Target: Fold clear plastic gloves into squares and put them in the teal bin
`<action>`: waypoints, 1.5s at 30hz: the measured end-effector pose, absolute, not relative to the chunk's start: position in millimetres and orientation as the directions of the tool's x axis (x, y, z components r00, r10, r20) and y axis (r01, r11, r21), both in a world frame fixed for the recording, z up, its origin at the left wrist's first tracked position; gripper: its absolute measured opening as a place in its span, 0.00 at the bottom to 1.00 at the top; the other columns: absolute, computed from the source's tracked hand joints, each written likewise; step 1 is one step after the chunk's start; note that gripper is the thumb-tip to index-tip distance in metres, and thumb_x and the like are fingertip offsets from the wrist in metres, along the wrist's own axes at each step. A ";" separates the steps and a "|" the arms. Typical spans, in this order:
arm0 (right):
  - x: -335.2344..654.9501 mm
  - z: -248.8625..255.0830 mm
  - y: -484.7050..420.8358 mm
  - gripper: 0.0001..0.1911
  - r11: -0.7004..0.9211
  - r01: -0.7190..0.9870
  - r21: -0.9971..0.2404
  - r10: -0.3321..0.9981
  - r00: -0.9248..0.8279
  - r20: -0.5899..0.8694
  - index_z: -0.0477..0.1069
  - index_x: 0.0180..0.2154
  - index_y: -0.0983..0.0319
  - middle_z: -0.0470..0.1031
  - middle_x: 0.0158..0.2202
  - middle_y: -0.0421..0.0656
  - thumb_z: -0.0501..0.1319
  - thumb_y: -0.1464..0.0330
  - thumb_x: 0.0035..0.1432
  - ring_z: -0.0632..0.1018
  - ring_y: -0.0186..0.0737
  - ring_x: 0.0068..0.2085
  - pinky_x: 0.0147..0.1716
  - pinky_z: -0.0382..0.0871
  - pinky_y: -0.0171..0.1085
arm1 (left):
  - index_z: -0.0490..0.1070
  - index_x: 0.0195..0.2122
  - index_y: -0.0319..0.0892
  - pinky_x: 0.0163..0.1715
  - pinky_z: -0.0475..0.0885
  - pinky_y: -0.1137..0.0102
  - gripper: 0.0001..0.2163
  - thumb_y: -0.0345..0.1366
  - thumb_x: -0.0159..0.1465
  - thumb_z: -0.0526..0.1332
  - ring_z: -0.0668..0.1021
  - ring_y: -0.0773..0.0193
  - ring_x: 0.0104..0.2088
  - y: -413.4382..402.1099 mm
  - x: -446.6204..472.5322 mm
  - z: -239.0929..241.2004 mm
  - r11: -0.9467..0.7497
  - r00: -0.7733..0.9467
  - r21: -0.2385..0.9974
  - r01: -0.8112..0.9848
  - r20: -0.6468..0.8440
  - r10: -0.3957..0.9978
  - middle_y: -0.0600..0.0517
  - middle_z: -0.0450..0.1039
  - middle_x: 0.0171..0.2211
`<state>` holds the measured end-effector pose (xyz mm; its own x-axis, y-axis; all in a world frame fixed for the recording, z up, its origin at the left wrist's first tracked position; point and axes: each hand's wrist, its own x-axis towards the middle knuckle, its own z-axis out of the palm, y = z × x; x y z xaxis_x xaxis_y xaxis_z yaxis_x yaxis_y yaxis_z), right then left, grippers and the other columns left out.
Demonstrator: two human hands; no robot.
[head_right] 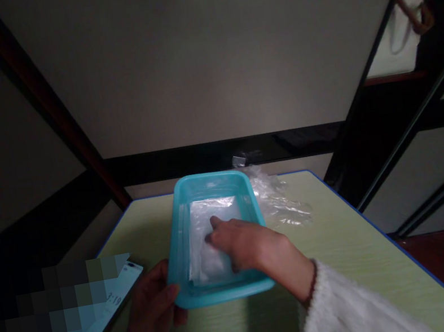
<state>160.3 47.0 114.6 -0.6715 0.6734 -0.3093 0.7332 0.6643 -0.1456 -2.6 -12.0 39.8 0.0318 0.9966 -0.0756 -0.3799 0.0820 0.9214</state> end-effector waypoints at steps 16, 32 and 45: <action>152.5 106.4 43.8 0.24 0.698 0.705 -0.121 0.673 -0.705 -0.226 0.65 0.50 0.68 0.70 0.47 0.57 0.64 0.71 0.52 0.75 0.54 0.45 0.40 0.69 0.42 | 0.63 0.17 0.39 0.09 0.58 0.79 0.13 0.39 0.42 0.67 0.66 0.73 0.09 -11.1 -0.1 44.7 0.076 0.018 0.924 -0.376 -0.075 0.997 0.59 0.63 0.10; 167.4 125.3 52.3 0.30 0.759 0.485 -0.435 0.572 -0.815 0.089 0.59 0.54 0.66 0.67 0.54 0.49 0.47 0.85 0.49 0.68 0.41 0.54 0.51 0.61 0.40 | 0.62 0.18 0.39 0.10 0.59 0.79 0.13 0.37 0.42 0.67 0.66 0.73 0.10 -6.6 -4.3 43.2 0.044 -0.008 0.908 -0.416 -0.052 0.999 0.59 0.62 0.12; 159.1 111.7 59.8 0.29 0.695 0.446 -0.564 0.522 -0.853 -0.032 0.59 0.50 0.70 0.71 0.47 0.52 0.47 0.89 0.44 0.72 0.39 0.47 0.46 0.65 0.39 | 0.62 0.18 0.39 0.10 0.60 0.80 0.12 0.36 0.43 0.67 0.67 0.73 0.10 -8.5 -3.0 39.5 0.040 0.022 0.912 -0.408 -0.034 0.999 0.59 0.63 0.12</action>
